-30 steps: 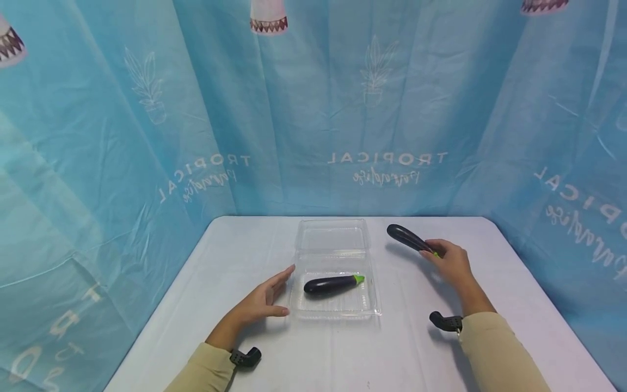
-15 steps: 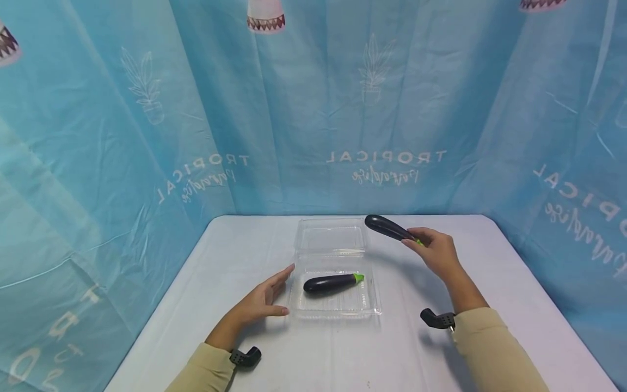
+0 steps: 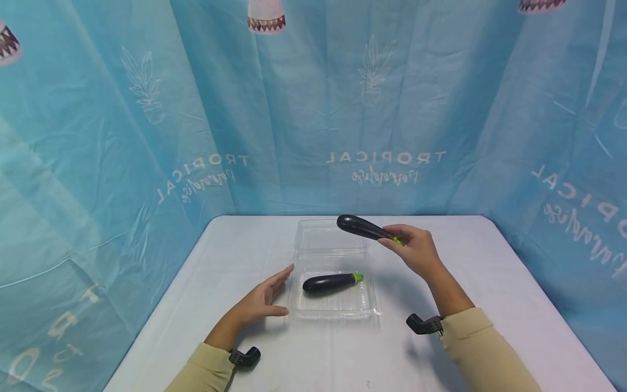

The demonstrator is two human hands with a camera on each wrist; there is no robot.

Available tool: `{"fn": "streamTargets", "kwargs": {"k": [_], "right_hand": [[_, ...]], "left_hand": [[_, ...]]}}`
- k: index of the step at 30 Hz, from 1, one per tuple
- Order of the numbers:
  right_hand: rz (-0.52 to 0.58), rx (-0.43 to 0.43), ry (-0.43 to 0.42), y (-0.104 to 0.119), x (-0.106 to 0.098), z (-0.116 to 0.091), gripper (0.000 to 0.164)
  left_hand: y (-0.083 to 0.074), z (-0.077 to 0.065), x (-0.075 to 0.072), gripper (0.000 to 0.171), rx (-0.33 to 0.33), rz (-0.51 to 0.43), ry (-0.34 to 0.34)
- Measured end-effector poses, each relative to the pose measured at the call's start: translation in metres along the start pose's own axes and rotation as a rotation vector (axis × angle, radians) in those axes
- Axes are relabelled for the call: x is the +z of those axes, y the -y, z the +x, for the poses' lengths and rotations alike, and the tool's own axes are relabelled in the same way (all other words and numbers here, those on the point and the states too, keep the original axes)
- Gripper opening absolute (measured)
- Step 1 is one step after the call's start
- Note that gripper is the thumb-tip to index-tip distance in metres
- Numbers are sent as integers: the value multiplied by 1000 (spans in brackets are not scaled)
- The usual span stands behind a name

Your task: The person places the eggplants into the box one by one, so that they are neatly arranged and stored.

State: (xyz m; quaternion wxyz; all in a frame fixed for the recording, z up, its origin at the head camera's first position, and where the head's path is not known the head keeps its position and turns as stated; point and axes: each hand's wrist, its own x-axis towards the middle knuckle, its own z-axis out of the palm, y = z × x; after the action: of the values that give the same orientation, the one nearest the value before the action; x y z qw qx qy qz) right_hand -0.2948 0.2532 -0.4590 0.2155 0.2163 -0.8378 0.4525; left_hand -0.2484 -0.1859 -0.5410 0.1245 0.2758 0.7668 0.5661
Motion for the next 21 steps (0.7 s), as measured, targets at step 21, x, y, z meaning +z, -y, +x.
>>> {"fn": "streamTargets", "kwargs": {"k": [21], "right_hand": [[123,-115,182,35,51,-30,28]], "left_hand": [[0,0,-1,105,11,-8,1]]}}
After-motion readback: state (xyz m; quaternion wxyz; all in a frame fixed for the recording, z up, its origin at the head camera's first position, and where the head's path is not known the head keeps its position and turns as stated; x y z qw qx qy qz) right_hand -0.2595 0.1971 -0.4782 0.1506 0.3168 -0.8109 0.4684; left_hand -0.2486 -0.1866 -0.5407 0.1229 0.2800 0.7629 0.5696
